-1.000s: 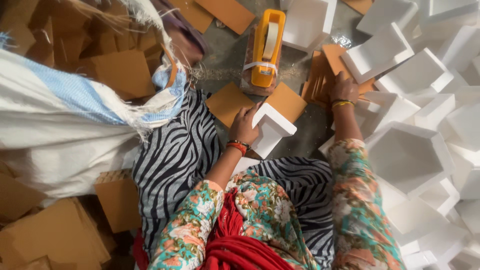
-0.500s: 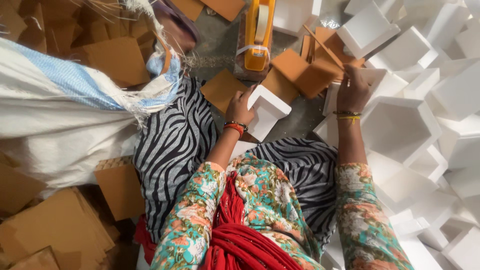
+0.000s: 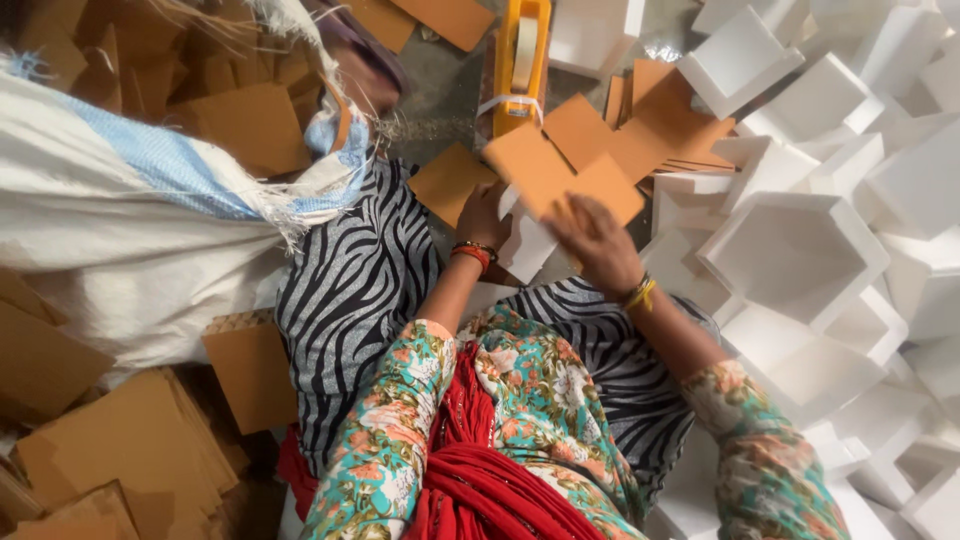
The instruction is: The person assembles small cardboard boxes by inserting white foam inserts into the box base and folding the flaps. They use a tape dispenser to seal the boxes and place the finished units aside.
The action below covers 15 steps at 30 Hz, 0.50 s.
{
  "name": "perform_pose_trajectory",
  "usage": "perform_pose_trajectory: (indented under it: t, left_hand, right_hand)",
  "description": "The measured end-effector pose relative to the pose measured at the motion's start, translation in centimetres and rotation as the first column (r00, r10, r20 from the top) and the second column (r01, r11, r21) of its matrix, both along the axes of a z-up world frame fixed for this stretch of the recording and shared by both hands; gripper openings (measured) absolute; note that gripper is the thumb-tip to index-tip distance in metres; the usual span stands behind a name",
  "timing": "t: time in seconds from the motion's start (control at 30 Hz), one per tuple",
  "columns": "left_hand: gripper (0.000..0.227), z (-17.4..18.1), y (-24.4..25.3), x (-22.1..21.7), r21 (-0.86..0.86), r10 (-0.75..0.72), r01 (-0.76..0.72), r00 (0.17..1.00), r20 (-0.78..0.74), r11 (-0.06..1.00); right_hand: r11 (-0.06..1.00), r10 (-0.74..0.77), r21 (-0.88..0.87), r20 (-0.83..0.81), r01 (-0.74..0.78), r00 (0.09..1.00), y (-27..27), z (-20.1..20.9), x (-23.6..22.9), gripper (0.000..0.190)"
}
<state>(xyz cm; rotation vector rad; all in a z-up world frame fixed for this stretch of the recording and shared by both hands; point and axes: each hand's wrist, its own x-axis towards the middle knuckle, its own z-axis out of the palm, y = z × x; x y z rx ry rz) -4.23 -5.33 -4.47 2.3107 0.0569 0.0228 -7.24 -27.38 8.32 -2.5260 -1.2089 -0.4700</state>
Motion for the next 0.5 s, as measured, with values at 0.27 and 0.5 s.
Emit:
perform_pose_trajectory:
  t: [0.27, 0.5]
  left_hand:
    - [0.057, -3.2, -0.1, -1.8, -0.004, -0.025, 0.025, 0.997, 0.072, 1.0]
    - [0.048, -3.9, -0.7, 0.0, 0.079, -0.057, 0.041, 0.976, 0.212, 0.996]
  right_hand:
    - [0.975, 0.167, -0.088, -0.311, -0.203, 0.936, 0.3, -1.4, -1.9, 0.064]
    - [0.903, 0.209, -0.276, -0.386, -0.328, 0.899, 0.9, -3.4, -2.4, 0.056]
